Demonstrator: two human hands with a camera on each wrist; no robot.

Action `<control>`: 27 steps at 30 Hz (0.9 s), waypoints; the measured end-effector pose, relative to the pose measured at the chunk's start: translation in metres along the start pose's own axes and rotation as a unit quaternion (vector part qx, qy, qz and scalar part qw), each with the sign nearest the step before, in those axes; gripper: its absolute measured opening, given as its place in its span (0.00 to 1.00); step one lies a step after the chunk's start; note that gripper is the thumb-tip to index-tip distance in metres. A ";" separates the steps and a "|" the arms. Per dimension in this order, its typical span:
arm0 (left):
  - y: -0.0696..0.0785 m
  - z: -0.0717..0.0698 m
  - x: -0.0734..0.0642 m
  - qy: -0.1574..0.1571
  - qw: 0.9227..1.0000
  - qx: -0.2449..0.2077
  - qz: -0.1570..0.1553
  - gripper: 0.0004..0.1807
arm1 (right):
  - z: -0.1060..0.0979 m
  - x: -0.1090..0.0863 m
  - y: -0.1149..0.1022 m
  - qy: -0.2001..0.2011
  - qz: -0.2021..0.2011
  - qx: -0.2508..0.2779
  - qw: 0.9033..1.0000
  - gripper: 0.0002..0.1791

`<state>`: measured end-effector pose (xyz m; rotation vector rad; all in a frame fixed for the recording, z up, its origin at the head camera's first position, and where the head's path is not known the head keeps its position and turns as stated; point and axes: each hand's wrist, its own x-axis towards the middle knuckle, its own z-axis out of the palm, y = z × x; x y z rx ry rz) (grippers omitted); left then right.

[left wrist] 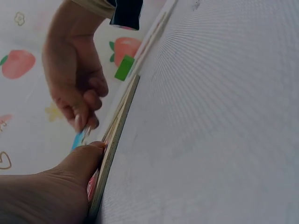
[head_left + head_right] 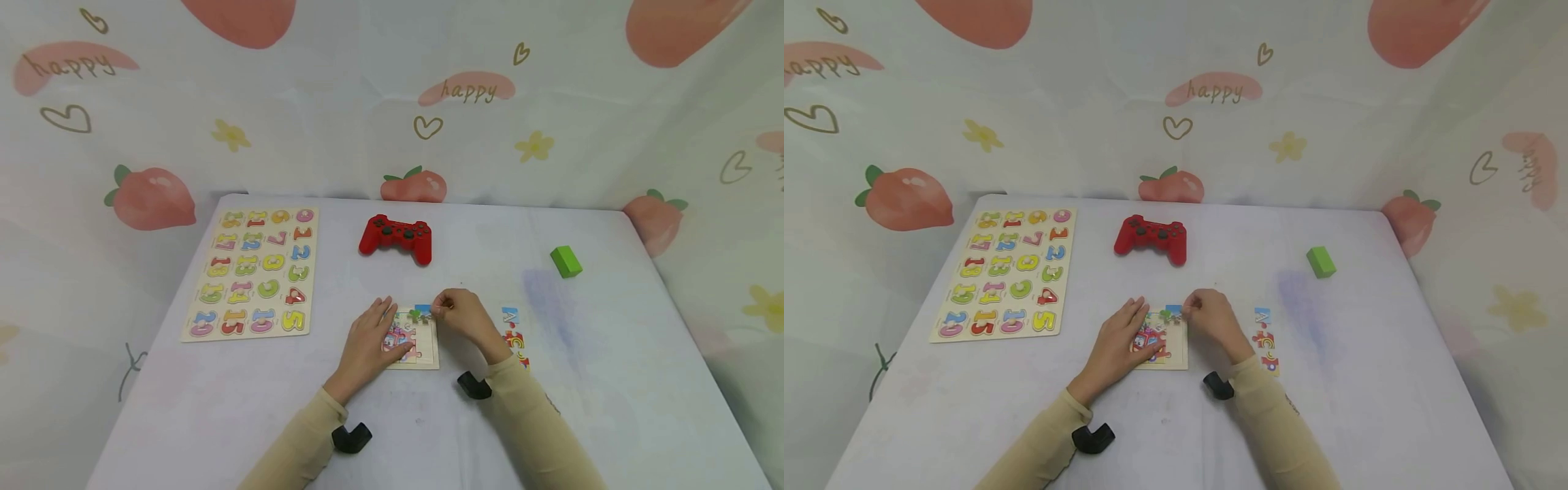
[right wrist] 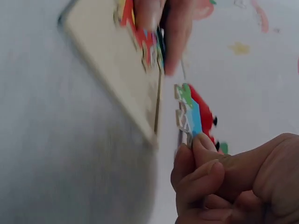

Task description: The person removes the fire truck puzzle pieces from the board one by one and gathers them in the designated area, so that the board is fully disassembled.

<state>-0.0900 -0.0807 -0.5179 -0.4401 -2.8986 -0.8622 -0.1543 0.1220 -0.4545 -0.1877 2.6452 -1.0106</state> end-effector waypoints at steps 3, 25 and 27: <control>-0.001 0.001 0.000 -0.005 1.000 0.008 0.001 0.44 | -0.018 -0.004 0.013 -0.009 0.003 -0.006 1.000 0.05; 0.000 0.000 0.001 -0.007 0.999 0.039 0.002 0.42 | -0.083 -0.013 0.077 -0.044 0.038 -0.054 0.997 0.07; 0.000 0.000 0.001 -0.006 0.999 0.039 0.002 0.42 | -0.081 -0.012 0.080 -0.040 0.045 -0.056 0.997 0.07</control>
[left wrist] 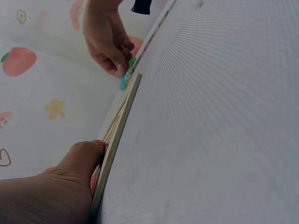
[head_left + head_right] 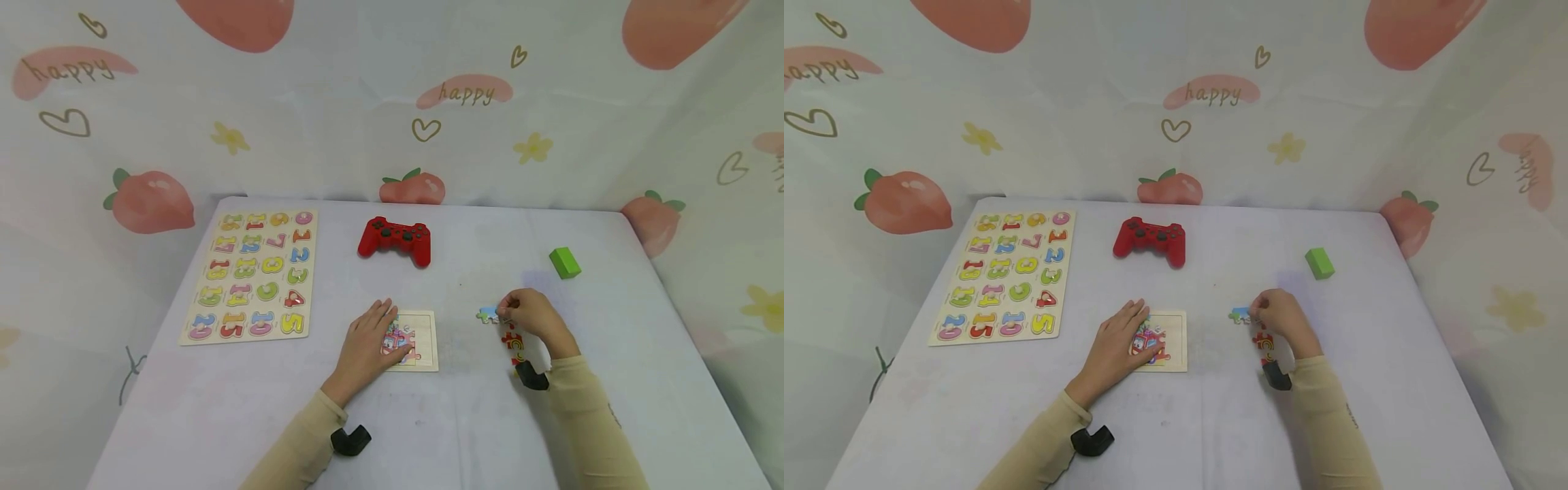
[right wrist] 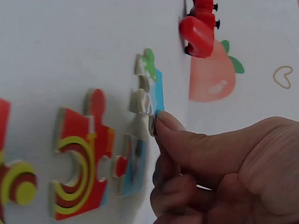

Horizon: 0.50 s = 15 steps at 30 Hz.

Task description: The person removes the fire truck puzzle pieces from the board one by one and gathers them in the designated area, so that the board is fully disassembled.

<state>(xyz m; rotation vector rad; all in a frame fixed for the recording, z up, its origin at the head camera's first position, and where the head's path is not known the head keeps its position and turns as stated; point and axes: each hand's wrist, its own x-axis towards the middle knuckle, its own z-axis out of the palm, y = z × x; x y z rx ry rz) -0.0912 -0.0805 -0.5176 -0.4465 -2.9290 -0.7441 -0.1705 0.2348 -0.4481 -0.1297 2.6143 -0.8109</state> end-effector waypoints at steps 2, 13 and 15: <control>0.000 0.000 0.000 0.000 1.000 0.002 0.000 0.42 | 0.002 0.001 0.002 0.002 0.005 -0.004 1.000 0.06; -0.001 0.001 0.000 -0.002 1.000 0.001 -0.002 0.42 | 0.010 0.002 0.003 0.020 0.001 -0.016 1.000 0.05; -0.001 0.001 0.000 -0.002 1.000 0.001 -0.002 0.42 | 0.009 -0.001 0.001 0.018 -0.009 -0.015 1.000 0.05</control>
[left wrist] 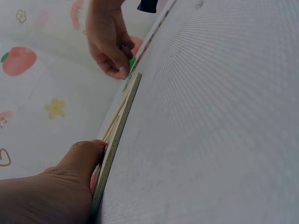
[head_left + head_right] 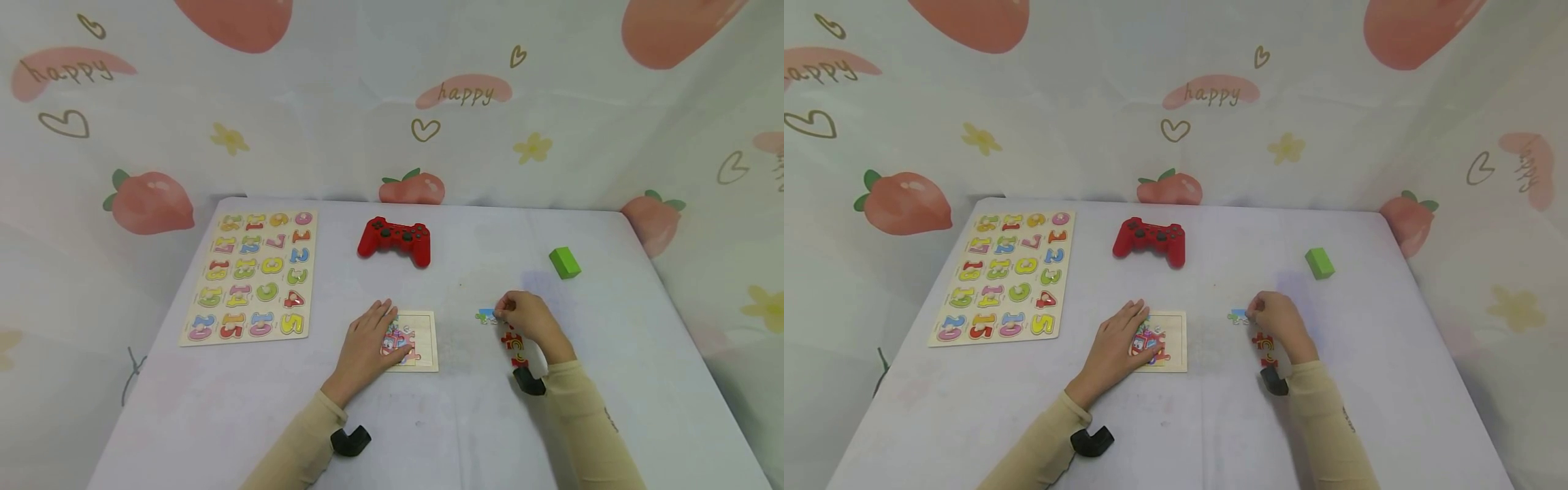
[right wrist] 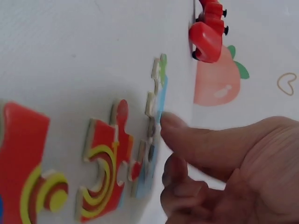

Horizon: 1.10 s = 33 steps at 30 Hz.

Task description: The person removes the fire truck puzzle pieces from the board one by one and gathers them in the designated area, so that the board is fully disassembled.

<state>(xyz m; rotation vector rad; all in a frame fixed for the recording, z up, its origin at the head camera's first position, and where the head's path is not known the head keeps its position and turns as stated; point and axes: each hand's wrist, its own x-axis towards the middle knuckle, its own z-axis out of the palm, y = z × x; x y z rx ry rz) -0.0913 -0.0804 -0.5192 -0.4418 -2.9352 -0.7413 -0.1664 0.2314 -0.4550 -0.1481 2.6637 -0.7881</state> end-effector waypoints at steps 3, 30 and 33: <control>0.000 0.000 -0.001 0.002 1.000 -0.001 0.001 0.42 | -0.003 -0.003 0.000 -0.006 -0.034 -0.006 0.999 0.08; -0.001 -0.003 0.000 0.003 1.000 0.005 0.013 0.41 | -0.014 -0.017 -0.008 0.029 -0.068 0.009 0.997 0.16; -0.005 -0.004 0.000 -0.011 1.000 0.006 0.021 0.42 | -0.015 -0.021 -0.014 0.046 -0.085 0.025 0.995 0.15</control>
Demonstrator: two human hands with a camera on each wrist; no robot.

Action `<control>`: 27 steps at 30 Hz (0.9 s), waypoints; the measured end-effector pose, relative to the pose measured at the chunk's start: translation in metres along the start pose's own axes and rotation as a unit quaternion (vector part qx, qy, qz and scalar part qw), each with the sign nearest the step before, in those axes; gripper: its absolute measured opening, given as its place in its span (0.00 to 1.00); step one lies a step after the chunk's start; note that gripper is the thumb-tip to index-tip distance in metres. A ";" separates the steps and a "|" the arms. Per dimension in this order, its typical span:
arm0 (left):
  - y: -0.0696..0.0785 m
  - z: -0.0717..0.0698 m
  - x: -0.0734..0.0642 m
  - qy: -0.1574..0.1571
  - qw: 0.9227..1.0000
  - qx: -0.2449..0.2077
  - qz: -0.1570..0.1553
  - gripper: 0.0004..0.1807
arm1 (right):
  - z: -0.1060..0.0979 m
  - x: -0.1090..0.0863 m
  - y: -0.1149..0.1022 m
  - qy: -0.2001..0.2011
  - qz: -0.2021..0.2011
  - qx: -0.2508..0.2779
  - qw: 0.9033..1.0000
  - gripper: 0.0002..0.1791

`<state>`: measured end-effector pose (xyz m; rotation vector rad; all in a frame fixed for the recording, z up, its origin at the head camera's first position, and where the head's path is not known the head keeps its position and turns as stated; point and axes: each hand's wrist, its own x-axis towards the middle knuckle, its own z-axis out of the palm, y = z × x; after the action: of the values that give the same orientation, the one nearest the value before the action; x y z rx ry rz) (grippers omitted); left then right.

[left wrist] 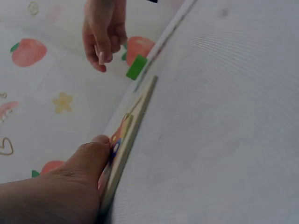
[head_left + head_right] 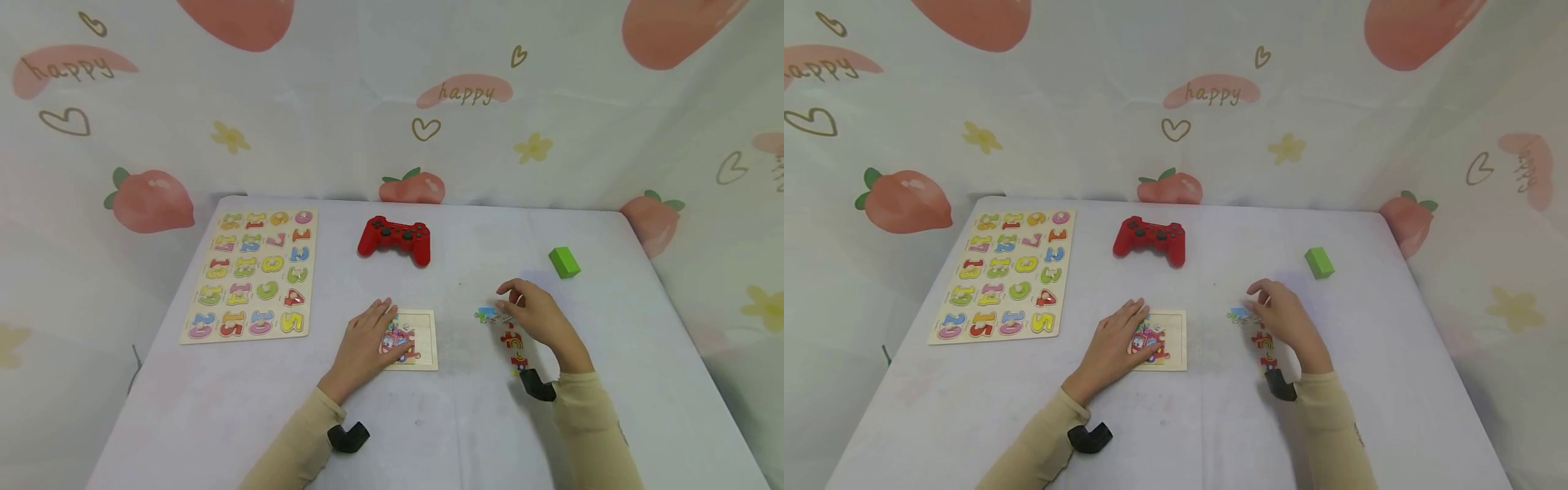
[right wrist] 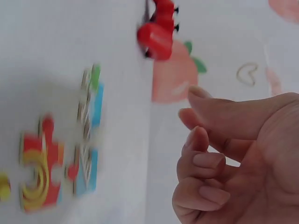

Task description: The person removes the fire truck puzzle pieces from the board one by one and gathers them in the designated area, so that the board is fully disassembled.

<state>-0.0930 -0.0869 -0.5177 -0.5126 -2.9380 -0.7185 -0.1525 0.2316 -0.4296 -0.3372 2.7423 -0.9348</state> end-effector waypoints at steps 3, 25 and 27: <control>-0.007 -0.002 0.000 -0.028 1.000 0.005 0.011 0.43 | 0.009 -0.002 -0.010 0.001 -0.027 0.011 1.000 0.12; -0.015 -0.004 -0.003 -0.056 0.995 0.046 0.063 0.46 | 0.116 0.003 -0.082 -0.044 -0.088 -0.057 0.993 0.14; -0.015 -0.004 -0.004 -0.056 0.996 0.044 0.059 0.46 | 0.118 0.004 -0.084 -0.040 -0.092 -0.054 0.993 0.13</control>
<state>-0.0945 -0.1019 -0.5215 -0.7340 -2.9944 -0.5608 -0.1106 0.0987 -0.4690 -0.6421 2.7297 -0.7970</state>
